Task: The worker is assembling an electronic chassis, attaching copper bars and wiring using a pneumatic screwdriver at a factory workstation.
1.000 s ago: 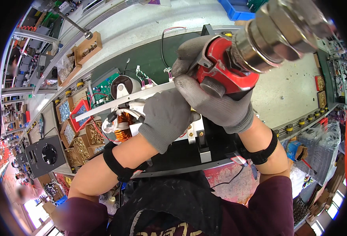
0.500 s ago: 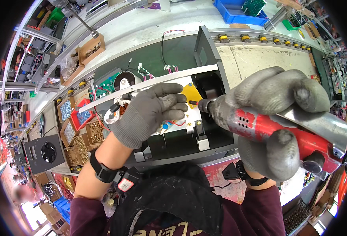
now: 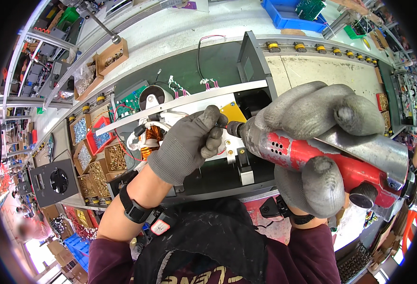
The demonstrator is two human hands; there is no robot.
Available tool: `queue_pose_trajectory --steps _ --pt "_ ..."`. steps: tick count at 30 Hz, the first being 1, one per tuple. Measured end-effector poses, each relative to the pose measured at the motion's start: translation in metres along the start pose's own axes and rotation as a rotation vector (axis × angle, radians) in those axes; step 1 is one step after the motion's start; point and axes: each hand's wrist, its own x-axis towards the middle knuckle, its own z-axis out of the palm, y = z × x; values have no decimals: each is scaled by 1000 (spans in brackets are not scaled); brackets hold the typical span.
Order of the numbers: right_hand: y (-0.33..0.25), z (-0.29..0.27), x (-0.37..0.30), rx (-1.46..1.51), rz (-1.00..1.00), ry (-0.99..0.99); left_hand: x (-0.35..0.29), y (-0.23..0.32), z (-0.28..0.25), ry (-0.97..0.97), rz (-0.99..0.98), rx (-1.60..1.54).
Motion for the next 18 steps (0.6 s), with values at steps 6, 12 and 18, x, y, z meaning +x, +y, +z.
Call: queue_pose_trajectory --steps 6,12,18 --pt "4 5 6 50 -5 -95 -3 5 4 25 -6 176" --pt "3 3 2 2 -10 -102 -5 11 11 150 -178 260" --pt "10 1 -19 -145 123 95 -9 26 -11 250 -26 518"
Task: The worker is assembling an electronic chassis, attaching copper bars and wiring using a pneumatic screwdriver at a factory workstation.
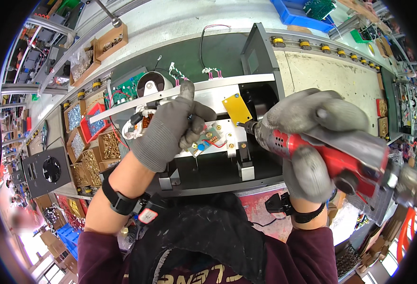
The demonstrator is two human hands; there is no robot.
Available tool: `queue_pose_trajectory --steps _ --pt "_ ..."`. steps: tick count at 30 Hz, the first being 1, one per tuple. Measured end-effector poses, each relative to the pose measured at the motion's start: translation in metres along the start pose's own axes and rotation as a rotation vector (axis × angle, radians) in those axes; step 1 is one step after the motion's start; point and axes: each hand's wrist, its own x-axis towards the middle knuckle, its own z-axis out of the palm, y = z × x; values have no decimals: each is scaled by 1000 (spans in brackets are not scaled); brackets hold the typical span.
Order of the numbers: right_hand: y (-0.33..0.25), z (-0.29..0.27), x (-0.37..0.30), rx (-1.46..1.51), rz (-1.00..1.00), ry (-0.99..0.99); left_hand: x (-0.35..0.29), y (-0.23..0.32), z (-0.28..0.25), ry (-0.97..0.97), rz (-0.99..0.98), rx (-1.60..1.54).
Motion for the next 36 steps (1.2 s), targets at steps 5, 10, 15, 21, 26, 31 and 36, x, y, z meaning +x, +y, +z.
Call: queue_pose_trajectory --steps 5,10,15,21,26,31,36 --pt "18 -6 -18 -2 116 51 -10 -1 -8 -7 20 94" --pt "32 -7 -22 26 58 47 -32 -18 -15 -4 54 273" --pt "29 5 -28 -44 60 110 -51 -80 -14 16 694 885" --pt "34 23 -37 -139 -107 8 -64 -90 -7 -92 609 1160" --pt "31 30 -21 -172 135 -161 -65 -88 -6 -87 566 1202" --pt "36 41 -9 -128 272 108 -61 -79 -8 -155 514 1074" --pt "44 30 -12 -151 151 -32 -49 -41 -22 -297 273 -32"
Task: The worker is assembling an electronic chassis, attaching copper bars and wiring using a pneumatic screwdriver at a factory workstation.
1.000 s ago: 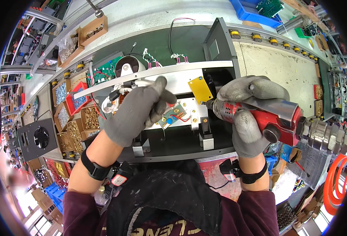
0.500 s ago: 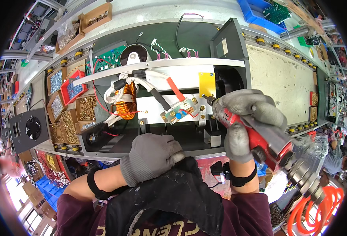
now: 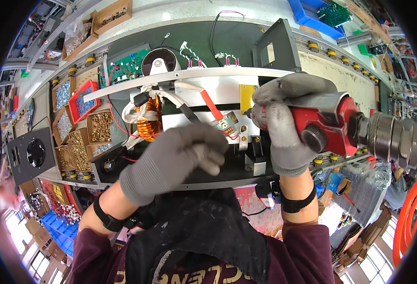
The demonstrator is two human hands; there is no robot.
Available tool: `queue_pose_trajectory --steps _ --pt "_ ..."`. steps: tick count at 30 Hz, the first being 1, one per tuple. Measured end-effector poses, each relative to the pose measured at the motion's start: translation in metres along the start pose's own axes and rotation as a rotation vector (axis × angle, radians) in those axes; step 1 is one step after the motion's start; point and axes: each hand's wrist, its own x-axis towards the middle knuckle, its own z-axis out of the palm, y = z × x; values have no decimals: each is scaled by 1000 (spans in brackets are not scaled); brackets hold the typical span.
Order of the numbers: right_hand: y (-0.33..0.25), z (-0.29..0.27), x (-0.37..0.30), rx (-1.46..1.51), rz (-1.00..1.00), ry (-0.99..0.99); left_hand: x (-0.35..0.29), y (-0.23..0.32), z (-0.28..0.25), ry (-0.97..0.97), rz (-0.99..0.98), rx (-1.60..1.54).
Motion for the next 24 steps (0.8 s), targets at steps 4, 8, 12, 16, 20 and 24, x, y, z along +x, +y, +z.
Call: queue_pose_trajectory --steps 4,8,12,16,20,24 --pt "-3 7 3 -13 -32 -71 16 15 -3 109 -44 -234" --pt "-6 -5 3 163 83 -76 33 5 -4 168 -3 -237" --pt "-31 -3 8 20 82 52 36 5 3 240 -88 -263" --pt "-60 -24 17 339 -210 -127 45 1 7 168 -131 -375" --pt "-61 -19 15 396 -217 -126 50 -7 11 91 -98 -399" --pt "-50 -19 13 309 -260 -46 50 -4 17 113 -56 -314"
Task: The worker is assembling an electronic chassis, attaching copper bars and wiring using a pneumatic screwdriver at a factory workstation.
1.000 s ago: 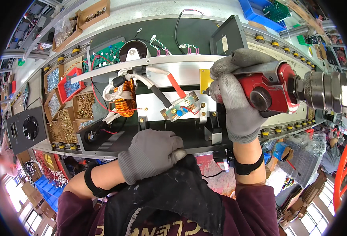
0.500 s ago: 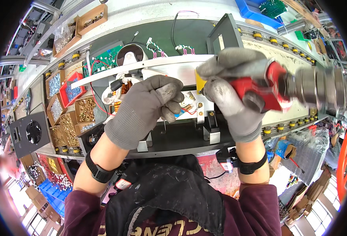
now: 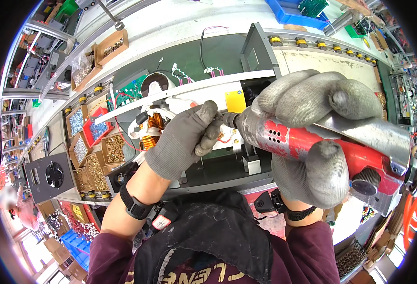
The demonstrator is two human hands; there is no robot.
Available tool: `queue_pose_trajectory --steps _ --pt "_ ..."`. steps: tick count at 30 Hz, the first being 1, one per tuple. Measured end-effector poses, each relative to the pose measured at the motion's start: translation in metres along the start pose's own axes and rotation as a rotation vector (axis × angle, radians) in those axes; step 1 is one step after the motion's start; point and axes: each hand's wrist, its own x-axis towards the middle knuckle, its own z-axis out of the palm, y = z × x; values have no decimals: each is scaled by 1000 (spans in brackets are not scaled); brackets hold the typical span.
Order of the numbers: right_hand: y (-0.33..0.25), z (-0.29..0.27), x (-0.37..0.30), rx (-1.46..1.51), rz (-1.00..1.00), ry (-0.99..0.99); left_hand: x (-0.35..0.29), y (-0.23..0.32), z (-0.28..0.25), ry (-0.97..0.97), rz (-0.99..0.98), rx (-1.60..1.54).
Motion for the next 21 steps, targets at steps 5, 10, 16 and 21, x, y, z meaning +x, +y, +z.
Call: queue_pose_trajectory --steps 5,10,16,21 --pt "-2 -1 6 124 53 -42 -5 7 -2 -31 -144 77" --pt "2 -5 1 -225 98 90 -7 19 -10 2 -239 -15" --pt "24 -6 -22 -316 341 307 -23 18 -48 -82 12 -74" --pt "34 -8 -23 -165 312 158 -50 16 -61 -39 29 -80"
